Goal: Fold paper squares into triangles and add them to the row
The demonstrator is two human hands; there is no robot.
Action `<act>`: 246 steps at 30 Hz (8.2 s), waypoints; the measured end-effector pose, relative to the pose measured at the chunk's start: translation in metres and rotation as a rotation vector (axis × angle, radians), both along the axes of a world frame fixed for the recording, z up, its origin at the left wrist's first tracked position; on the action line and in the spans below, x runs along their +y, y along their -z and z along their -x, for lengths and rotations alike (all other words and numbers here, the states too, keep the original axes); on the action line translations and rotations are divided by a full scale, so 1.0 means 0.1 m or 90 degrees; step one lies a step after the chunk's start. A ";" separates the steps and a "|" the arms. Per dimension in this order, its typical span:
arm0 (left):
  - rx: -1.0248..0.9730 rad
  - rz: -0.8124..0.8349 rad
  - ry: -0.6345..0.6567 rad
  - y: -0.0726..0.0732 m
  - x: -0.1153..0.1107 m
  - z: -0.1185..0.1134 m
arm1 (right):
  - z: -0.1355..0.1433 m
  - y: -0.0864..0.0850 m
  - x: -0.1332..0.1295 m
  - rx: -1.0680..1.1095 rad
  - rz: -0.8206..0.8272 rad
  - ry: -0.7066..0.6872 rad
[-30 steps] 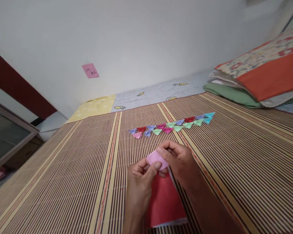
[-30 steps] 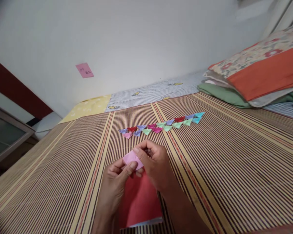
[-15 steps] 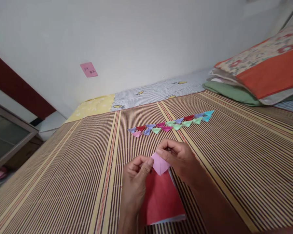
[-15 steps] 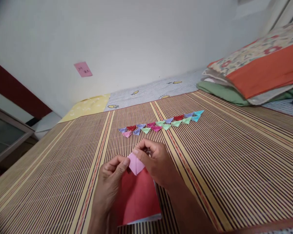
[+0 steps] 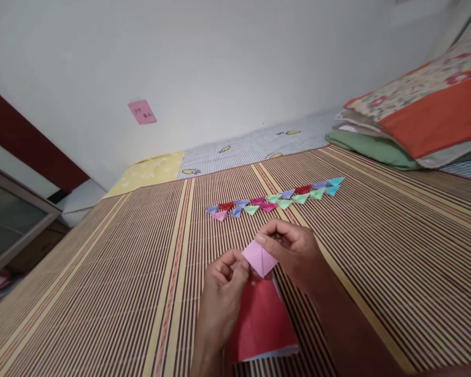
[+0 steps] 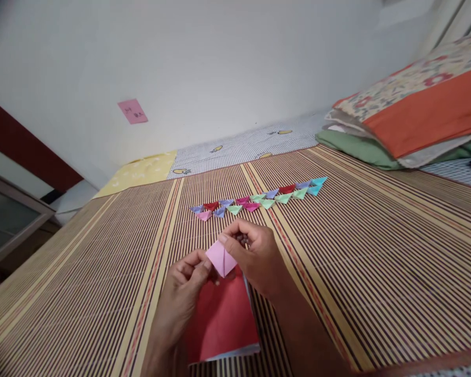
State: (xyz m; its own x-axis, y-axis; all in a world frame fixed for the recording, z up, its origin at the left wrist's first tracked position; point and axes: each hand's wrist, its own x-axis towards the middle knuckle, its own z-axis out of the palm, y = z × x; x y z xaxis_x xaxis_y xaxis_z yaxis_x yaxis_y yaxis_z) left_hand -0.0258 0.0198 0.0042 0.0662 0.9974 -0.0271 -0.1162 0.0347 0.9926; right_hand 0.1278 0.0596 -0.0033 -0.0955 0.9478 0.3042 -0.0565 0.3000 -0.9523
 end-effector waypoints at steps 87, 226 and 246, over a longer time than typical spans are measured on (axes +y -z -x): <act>-0.299 0.093 -0.219 0.15 0.12 0.12 | 0.02 -0.11 -0.10 -0.255 -0.239 -0.119; -0.131 0.008 -0.088 0.11 0.03 0.21 | 0.14 -0.05 -0.13 -0.168 -0.056 -0.124; -0.010 -0.034 -0.106 0.03 0.02 0.15 | 0.33 -0.03 -0.17 -0.120 -0.118 0.065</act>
State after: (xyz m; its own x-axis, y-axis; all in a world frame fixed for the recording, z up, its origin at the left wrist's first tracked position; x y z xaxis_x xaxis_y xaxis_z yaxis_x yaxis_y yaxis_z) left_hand -0.0405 0.0217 0.0009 -0.1002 0.9946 0.0253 -0.1310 -0.0384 0.9906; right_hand 0.0952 0.0426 -0.0005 -0.0739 0.8853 0.4590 0.1552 0.4649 -0.8716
